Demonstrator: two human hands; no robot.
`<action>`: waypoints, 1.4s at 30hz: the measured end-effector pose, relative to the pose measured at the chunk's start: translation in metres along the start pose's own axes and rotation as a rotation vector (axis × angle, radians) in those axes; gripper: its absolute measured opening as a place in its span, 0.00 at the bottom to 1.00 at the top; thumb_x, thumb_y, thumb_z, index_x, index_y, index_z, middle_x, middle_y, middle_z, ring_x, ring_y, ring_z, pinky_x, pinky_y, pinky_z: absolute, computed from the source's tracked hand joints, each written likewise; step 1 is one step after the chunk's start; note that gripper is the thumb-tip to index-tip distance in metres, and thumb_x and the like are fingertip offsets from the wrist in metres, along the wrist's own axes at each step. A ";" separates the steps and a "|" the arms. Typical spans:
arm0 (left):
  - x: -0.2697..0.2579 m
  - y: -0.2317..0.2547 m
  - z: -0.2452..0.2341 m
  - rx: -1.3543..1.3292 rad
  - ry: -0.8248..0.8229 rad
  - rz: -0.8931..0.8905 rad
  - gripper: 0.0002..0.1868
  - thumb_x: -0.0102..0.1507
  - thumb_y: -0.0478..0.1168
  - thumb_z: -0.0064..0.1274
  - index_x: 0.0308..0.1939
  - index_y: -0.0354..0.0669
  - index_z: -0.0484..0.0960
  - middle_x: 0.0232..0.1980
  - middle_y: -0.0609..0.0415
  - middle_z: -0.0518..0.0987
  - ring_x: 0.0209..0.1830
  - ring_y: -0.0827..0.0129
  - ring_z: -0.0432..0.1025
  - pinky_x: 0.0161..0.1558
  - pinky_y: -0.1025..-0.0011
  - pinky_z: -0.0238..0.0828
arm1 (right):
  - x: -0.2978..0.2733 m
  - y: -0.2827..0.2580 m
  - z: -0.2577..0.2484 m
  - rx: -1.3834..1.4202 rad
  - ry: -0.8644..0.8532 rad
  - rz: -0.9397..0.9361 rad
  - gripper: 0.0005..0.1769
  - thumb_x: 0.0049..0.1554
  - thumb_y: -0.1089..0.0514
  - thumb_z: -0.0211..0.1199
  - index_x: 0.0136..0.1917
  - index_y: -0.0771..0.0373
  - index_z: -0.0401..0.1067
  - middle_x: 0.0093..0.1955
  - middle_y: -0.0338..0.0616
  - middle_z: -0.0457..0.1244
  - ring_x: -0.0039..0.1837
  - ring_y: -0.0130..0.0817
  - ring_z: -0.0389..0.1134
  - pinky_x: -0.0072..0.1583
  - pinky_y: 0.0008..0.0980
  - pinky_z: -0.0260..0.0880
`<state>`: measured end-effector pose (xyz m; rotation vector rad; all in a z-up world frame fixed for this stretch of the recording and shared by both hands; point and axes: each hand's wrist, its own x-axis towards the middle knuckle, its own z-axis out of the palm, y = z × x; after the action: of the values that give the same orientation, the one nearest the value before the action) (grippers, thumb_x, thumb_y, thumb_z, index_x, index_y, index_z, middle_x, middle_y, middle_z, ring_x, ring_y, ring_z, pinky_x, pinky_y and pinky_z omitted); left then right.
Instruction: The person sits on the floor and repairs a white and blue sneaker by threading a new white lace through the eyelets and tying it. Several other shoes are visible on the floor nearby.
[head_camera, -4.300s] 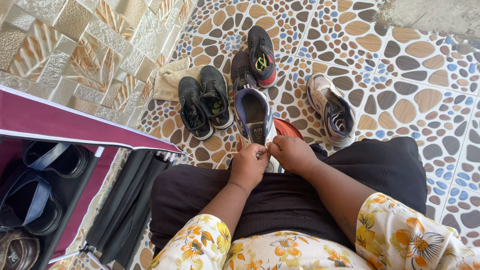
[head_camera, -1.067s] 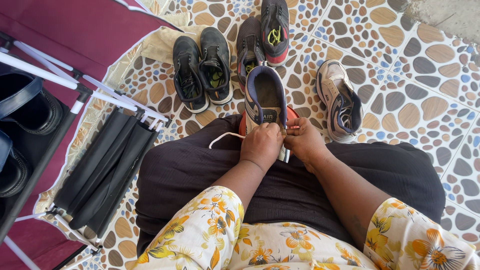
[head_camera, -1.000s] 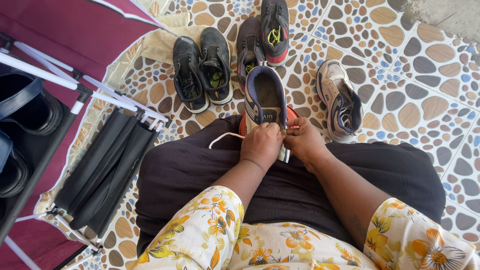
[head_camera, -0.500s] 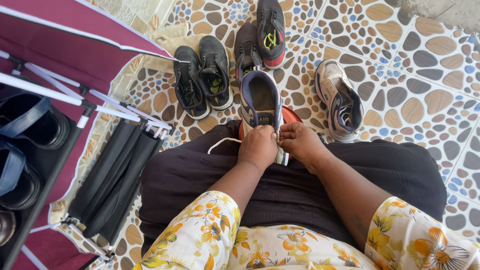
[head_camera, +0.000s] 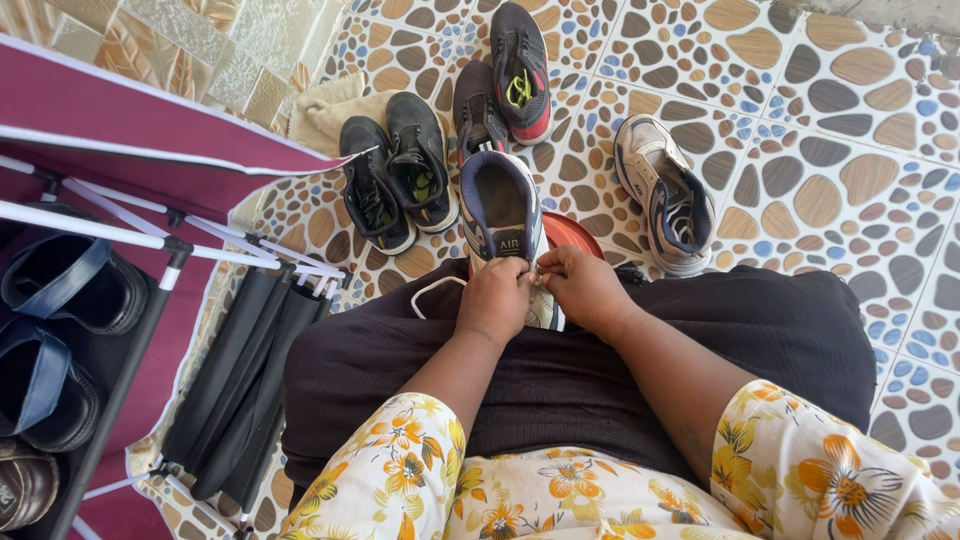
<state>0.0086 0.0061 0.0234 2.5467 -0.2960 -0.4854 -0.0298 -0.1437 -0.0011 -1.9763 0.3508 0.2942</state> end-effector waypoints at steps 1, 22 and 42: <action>-0.001 -0.001 -0.001 -0.009 -0.008 -0.012 0.12 0.65 0.46 0.53 0.47 0.46 0.85 0.51 0.49 0.82 0.52 0.53 0.76 0.54 0.58 0.72 | 0.000 0.000 0.000 -0.027 0.035 -0.030 0.16 0.56 0.56 0.65 0.57 0.63 0.75 0.51 0.45 0.72 0.52 0.32 0.74 0.56 0.32 0.73; -0.015 -0.076 0.002 -0.400 0.209 -0.314 0.11 0.64 0.42 0.56 0.47 0.42 0.83 0.40 0.55 0.84 0.41 0.65 0.80 0.47 0.69 0.75 | -0.009 -0.019 -0.001 -0.122 -0.109 0.113 0.16 0.59 0.53 0.59 0.58 0.60 0.74 0.48 0.47 0.72 0.52 0.39 0.74 0.58 0.37 0.72; -0.040 -0.029 -0.010 -0.686 0.006 0.117 0.24 0.70 0.55 0.45 0.44 0.40 0.87 0.40 0.49 0.84 0.41 0.63 0.79 0.47 0.67 0.75 | -0.046 -0.019 0.004 -0.097 -0.189 -0.070 0.18 0.57 0.54 0.63 0.60 0.61 0.75 0.52 0.41 0.72 0.52 0.28 0.72 0.57 0.30 0.71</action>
<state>-0.0213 0.0472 0.0268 1.8539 -0.2243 -0.4393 -0.0656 -0.1273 0.0302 -2.0317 0.1475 0.4562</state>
